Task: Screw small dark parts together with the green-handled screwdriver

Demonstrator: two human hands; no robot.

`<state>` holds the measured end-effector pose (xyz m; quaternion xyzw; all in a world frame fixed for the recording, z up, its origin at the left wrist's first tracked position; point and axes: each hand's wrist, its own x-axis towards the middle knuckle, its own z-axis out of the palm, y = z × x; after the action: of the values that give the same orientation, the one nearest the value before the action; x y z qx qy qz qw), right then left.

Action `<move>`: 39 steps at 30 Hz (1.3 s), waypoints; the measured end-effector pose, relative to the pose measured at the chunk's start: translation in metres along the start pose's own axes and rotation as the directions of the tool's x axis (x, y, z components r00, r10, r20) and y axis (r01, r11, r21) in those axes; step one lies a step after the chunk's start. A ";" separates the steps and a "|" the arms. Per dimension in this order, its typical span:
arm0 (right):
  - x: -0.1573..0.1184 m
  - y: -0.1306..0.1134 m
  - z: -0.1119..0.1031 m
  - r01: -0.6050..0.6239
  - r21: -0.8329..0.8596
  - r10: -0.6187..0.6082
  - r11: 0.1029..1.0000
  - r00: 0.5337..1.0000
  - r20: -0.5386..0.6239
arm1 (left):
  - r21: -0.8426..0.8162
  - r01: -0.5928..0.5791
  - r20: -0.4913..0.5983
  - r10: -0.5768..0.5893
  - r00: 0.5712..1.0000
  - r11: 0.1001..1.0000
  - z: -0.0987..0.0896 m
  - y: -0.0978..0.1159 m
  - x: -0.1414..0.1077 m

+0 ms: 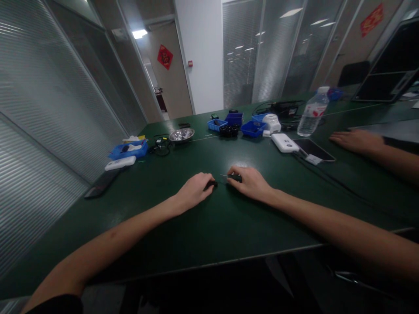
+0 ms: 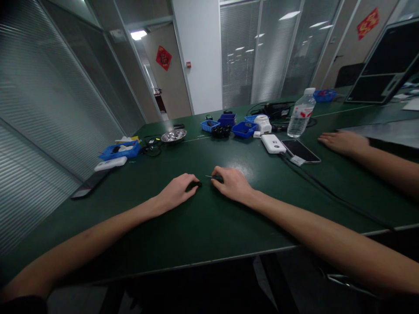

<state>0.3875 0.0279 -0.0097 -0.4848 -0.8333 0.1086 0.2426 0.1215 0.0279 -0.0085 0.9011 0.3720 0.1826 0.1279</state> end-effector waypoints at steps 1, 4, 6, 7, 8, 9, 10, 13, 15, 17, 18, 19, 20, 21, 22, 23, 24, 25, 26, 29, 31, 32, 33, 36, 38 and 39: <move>0.000 0.000 0.000 0.001 0.005 -0.001 1.000 1.000 0.004 | 0.036 -0.004 0.003 0.004 1.000 0.999 -0.004 -0.007 -0.006; 0.000 0.001 0.000 0.010 0.020 -0.010 1.000 1.000 0.013 | 0.103 0.020 0.007 -0.021 1.000 0.994 -0.022 -0.038 -0.029; 0.000 0.001 0.000 0.017 0.023 -0.017 1.000 1.000 0.015 | 0.138 0.078 0.006 -0.079 0.997 0.987 -0.038 -0.067 -0.048; 0.000 0.001 0.001 0.019 0.025 -0.020 1.000 1.000 0.018 | 0.166 0.114 0.003 -0.116 0.993 0.979 -0.047 -0.084 -0.059; 0.000 0.001 0.001 0.021 0.026 -0.021 0.999 1.000 0.021 | 0.197 0.160 -0.013 -0.160 0.987 0.967 -0.056 -0.103 -0.071; 0.000 0.000 0.001 0.022 0.026 -0.022 0.999 0.999 0.024 | 0.228 0.209 -0.027 -0.208 0.978 0.951 -0.067 -0.123 -0.084; 0.000 -0.001 0.000 0.021 0.026 -0.021 0.999 0.999 0.024 | 0.257 0.262 -0.041 -0.260 0.965 0.930 -0.077 -0.143 -0.098; 0.000 -0.002 0.000 0.013 0.021 -0.013 1.000 1.000 0.020 | 0.293 0.429 -0.126 -0.410 0.903 0.855 -0.108 -0.197 -0.140; 0.000 -0.003 0.000 0.010 0.022 -0.010 1.000 1.000 0.022 | 0.281 0.546 -0.178 -0.516 0.838 0.789 -0.124 -0.222 -0.162; 0.001 -0.003 0.000 0.008 0.028 -0.009 1.000 0.999 0.031 | 0.242 0.654 -0.204 -0.622 0.756 0.716 -0.136 -0.235 -0.176; 0.001 -0.002 0.000 0.007 0.029 -0.008 1.000 0.999 0.031 | 0.221 0.695 -0.208 -0.663 0.719 0.685 -0.140 -0.238 -0.179; 0.001 -0.002 0.000 0.007 0.029 -0.008 1.000 1.000 0.030 | 0.205 0.721 -0.210 -0.689 0.693 0.662 -0.143 -0.239 -0.182; 0.001 -0.001 0.001 0.009 0.027 -0.010 1.000 1.000 0.027 | 0.199 0.732 -0.215 -0.699 0.682 0.652 -0.144 -0.239 -0.182; 0.001 -0.001 0.001 0.012 0.025 -0.012 1.000 1.000 0.023 | 0.204 0.726 -0.224 -0.691 0.687 0.656 -0.145 -0.238 -0.183; 0.002 0.000 0.002 0.015 0.024 -0.016 1.000 1.000 0.018 | 0.222 0.705 -0.238 -0.664 0.709 0.674 -0.144 -0.237 -0.182; 0.002 0.000 0.002 0.019 0.025 -0.020 1.000 1.000 0.015 | 0.249 0.671 -0.251 -0.623 0.741 0.698 -0.143 -0.236 -0.182; 0.002 0.000 0.002 0.022 0.028 -0.022 0.999 1.000 0.015 | 0.279 0.636 -0.260 -0.581 0.772 0.720 -0.141 -0.235 -0.181; 0.002 0.000 0.002 0.023 0.031 -0.024 0.999 1.000 0.015 | 0.306 0.601 -0.264 -0.541 0.799 0.739 -0.140 -0.234 -0.180; 0.002 -0.001 0.002 0.023 0.032 -0.023 0.999 1.000 0.016 | 0.325 0.574 -0.264 -0.511 0.818 0.751 -0.139 -0.233 -0.179; 0.001 -0.003 0.001 0.017 0.031 -0.017 0.999 1.000 0.024 | 0.339 0.566 -0.258 -0.504 0.824 0.752 -0.136 -0.225 -0.175; 0.001 -0.004 0.000 0.015 0.034 -0.016 0.999 1.000 0.026 | 0.332 0.585 -0.251 -0.529 0.811 0.740 -0.137 -0.218 -0.173; 0.001 -0.004 0.000 0.017 0.036 -0.018 0.999 1.000 0.025 | 0.327 0.593 -0.243 -0.541 0.805 0.736 -0.138 -0.215 -0.172; 0.001 -0.004 0.000 0.019 0.037 -0.020 0.999 1.000 0.022 | 0.322 0.598 -0.236 -0.549 0.802 0.734 -0.138 -0.213 -0.171; 0.002 -0.003 0.001 0.016 0.027 -0.016 1.000 1.000 0.018 | 0.315 0.586 -0.209 -0.548 0.810 0.746 -0.140 -0.211 -0.173; 0.002 -0.003 0.001 0.011 0.023 -0.011 1.000 1.000 0.027 | 0.318 0.575 -0.204 -0.537 0.818 0.754 -0.140 -0.214 -0.175; 0.002 -0.003 0.001 0.011 0.025 -0.012 1.000 0.999 0.032 | 0.316 0.570 -0.206 -0.532 0.821 0.758 -0.140 -0.215 -0.176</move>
<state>0.3841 0.0282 -0.0087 -0.4751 -0.8385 0.1254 0.2357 -0.1880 0.0634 -0.0029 0.7483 0.6538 0.1114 -0.0125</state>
